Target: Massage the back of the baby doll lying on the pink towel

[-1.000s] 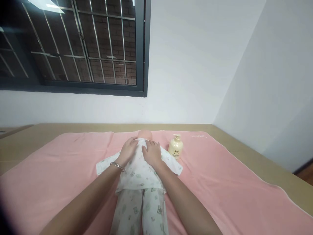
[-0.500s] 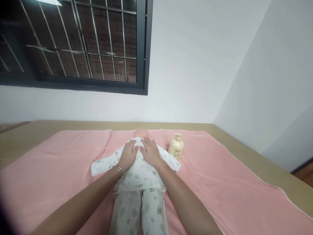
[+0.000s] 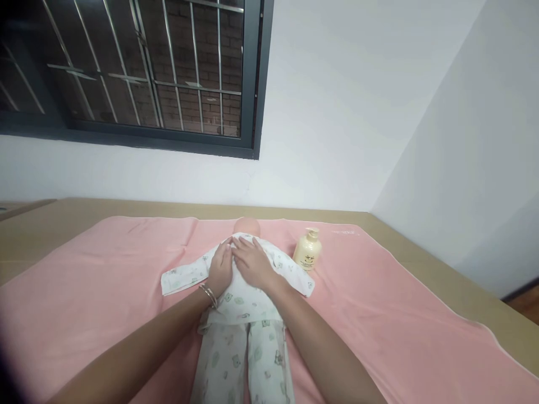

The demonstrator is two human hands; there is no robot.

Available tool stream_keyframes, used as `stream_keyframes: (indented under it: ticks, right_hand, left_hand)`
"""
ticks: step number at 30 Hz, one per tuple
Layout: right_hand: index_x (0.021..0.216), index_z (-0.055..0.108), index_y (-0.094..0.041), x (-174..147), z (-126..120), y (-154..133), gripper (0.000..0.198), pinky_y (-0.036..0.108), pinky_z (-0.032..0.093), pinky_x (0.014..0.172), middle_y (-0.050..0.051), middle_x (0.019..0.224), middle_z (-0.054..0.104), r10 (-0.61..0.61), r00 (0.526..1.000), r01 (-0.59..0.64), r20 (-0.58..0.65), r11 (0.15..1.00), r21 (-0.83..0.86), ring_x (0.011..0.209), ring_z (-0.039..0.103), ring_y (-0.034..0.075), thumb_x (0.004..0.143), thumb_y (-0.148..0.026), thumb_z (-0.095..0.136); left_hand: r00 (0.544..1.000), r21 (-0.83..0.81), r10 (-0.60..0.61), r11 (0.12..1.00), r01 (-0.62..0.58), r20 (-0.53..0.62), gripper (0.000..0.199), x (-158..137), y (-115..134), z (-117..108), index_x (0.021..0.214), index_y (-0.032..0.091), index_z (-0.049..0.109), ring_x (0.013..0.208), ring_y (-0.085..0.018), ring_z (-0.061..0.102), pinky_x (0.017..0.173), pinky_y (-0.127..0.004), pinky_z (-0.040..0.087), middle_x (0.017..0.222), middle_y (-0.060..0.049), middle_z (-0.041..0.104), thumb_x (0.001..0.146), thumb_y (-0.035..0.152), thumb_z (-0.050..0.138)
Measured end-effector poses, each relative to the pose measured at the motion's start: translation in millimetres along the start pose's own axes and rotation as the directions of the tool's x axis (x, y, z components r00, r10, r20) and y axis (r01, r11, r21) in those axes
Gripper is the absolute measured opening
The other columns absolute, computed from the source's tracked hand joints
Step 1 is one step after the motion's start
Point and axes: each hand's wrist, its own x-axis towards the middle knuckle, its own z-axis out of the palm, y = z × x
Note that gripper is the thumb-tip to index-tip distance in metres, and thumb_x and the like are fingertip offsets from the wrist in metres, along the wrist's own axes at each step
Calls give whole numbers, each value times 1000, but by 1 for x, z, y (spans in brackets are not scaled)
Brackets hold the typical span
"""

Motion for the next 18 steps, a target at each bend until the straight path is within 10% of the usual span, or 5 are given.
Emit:
stream_keyframes:
  ticks: [6,13,18]
  right_hand:
    - [147,36,-6,2,5,-9,58,52,19,115,20,152,31,477,877,-481,-65,868,-121,142,27,35,100,-39,33]
    - [141,48,-25,-1,6,-16,45,48,13,117,4,154,33,227,974,-228,-17,969,-96,145,21,27,99,-30,34]
    - [137,50,-11,3,-3,15,51,44,20,113,18,142,47,478,874,-485,-89,871,-81,137,36,27,101,-40,29]
  left_hand:
    - [991,164,129,979,-124,-19,33,-3,-9,1,122,24,59,132,-23,46,120,-42,23,134,-7,58,95,36,44]
    - [966,424,259,872,-244,24,38,2,-20,1,122,17,57,121,-23,54,113,-48,34,125,-11,62,96,34,34]
    - [977,657,202,727,-199,73,43,4,-12,3,128,12,54,136,-28,41,118,-51,26,139,-16,53,92,31,40]
